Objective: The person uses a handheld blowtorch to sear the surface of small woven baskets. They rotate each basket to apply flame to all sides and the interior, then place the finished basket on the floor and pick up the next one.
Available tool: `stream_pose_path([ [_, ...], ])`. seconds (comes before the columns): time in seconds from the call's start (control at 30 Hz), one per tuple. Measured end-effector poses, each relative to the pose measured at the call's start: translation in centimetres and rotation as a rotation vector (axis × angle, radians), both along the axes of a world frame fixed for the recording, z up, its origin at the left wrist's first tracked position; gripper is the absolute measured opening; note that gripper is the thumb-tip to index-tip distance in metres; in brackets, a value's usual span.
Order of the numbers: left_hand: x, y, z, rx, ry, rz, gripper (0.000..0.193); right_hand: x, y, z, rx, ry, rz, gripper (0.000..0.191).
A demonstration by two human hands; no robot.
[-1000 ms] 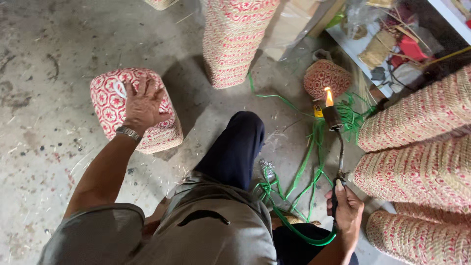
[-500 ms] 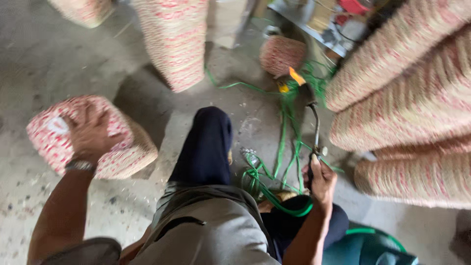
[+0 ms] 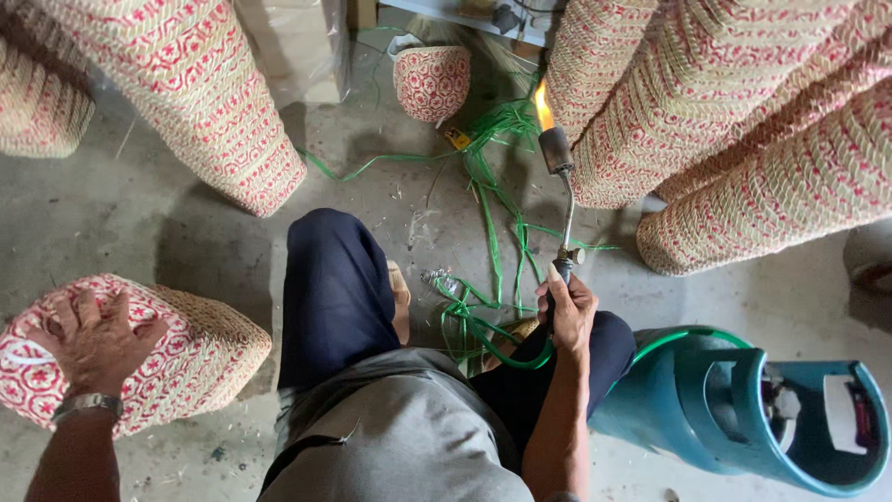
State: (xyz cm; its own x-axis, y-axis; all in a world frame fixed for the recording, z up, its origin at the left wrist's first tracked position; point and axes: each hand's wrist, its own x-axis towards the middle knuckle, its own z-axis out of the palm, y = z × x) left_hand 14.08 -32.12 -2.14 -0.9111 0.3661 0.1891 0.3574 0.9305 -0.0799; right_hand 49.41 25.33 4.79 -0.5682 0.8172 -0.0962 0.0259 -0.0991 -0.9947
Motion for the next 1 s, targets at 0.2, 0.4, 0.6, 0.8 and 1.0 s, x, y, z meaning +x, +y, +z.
stream_pose_path([
  [0.2, 0.5, 6.7, 1.9, 0.304, -0.003, -0.153, 0.082, -0.4, 1.2, 0.2, 0.017, -0.060, -0.023, 0.039],
  [0.4, -2.6, 21.3, 5.7, 0.455, -0.037, -0.405, 0.078, -3.1, 5.4, 1.1, 0.040, -0.113, 0.040, 0.037],
  [0.6, -9.2, 37.0, 2.0, 0.522, -0.235, -0.676, 0.073, -6.0, 9.6, 0.4, 0.033, -0.201, 0.058, 0.036],
  [0.8, -16.8, 50.7, -8.0, 0.436, -0.278, -0.786, 0.084, -8.4, 11.4, -0.1, 0.043, -0.330, 0.040, 0.037],
  [1.0, -22.8, 59.8, -14.7, 0.436, -0.308, -0.674, 0.093, -7.7, 11.9, -0.7, -0.079, -0.465, -0.059, 0.034],
])
